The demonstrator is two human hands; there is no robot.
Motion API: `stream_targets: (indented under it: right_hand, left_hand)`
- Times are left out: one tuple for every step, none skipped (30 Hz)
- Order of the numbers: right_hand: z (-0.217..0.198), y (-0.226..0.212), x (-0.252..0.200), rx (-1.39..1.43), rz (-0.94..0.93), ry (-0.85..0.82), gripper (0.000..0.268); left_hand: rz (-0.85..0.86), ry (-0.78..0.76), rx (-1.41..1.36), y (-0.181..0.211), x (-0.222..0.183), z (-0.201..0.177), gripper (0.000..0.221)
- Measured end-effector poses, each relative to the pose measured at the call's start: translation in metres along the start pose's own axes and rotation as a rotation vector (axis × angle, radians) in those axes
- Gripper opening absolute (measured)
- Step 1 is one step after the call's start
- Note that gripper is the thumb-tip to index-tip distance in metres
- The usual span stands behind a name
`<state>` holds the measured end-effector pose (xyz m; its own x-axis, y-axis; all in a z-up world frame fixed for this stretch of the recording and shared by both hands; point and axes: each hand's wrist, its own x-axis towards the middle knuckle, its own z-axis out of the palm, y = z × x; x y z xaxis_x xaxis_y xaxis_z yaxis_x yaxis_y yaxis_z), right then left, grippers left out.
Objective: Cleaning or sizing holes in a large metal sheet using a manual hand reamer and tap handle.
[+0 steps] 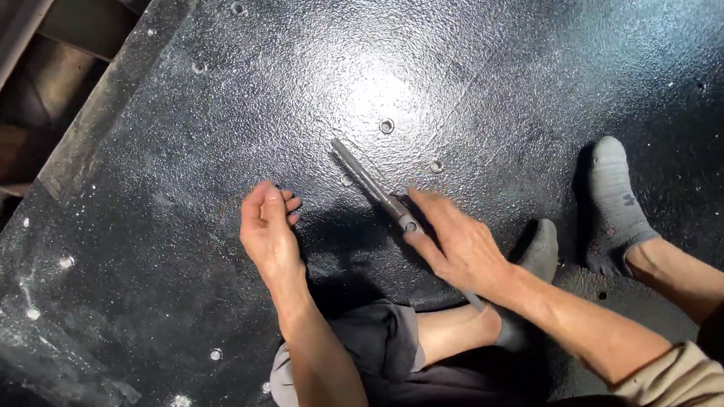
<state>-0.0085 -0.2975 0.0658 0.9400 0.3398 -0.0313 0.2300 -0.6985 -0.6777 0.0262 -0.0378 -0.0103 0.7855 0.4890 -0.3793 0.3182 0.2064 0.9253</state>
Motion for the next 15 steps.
stream_targets:
  right_hand:
    - [-0.003,-0.006,0.003,0.005,0.245,-0.237,0.063]
    - [-0.004,-0.013,0.005,0.011,0.496,-0.468,0.078]
    - [0.000,-0.001,0.003,0.014,0.495,-0.468,0.078]
    - [0.006,0.010,0.001,0.078,0.421,-0.463,0.070]
    - [0.012,0.021,-0.002,0.141,0.346,-0.457,0.065]
    - [0.001,0.015,0.008,0.143,0.343,-0.467,0.065]
    - [-0.010,0.009,0.019,-0.184,0.151,-0.568,0.062]
    - [-0.019,0.002,0.032,-0.508,-0.057,-0.656,0.059]
    - [-0.014,0.007,0.032,-0.504,-0.069,-0.666,0.059]
    - [-0.008,0.011,0.035,-0.509,-0.230,-0.532,0.040]
    - [-0.003,0.015,0.038,-0.508,-0.388,-0.395,0.021]
    - [-0.006,0.008,0.040,-0.502,-0.397,-0.402,0.021]
    - [-0.010,0.001,0.043,-0.490,-0.417,-0.338,0.024]
    - [-0.015,-0.005,0.046,-0.480,-0.438,-0.278,0.028]
    - [-0.010,-0.003,0.037,-0.475,-0.448,-0.289,0.028]
  left_hand:
    - [-0.014,-0.006,-0.004,-0.002,0.000,0.001,0.026]
    - [-0.027,-0.022,-0.002,-0.002,0.001,0.002,0.027]
    - [-0.026,-0.021,0.000,-0.002,0.000,0.003,0.027]
    - [-0.004,-0.004,-0.016,-0.001,0.000,0.003,0.027]
    - [0.017,0.013,-0.031,-0.001,0.000,0.002,0.028]
    - [0.013,0.023,-0.029,0.000,0.000,0.001,0.028]
    - [0.049,0.071,-0.071,0.001,0.001,-0.002,0.028]
    - [0.089,0.124,-0.113,0.002,0.002,-0.005,0.028]
    - [0.088,0.139,-0.109,0.005,-0.001,-0.007,0.028]
    - [0.114,0.153,-0.134,0.008,-0.003,-0.008,0.029]
    - [0.140,0.166,-0.158,0.012,-0.004,-0.010,0.030]
    - [0.139,0.179,-0.155,0.007,-0.002,-0.010,0.030]
    - [0.097,0.125,-0.142,0.001,0.001,-0.010,0.030]
    - [0.053,0.073,-0.134,-0.005,0.002,-0.010,0.031]
    - [0.050,0.087,-0.134,-0.008,0.001,-0.008,0.031]
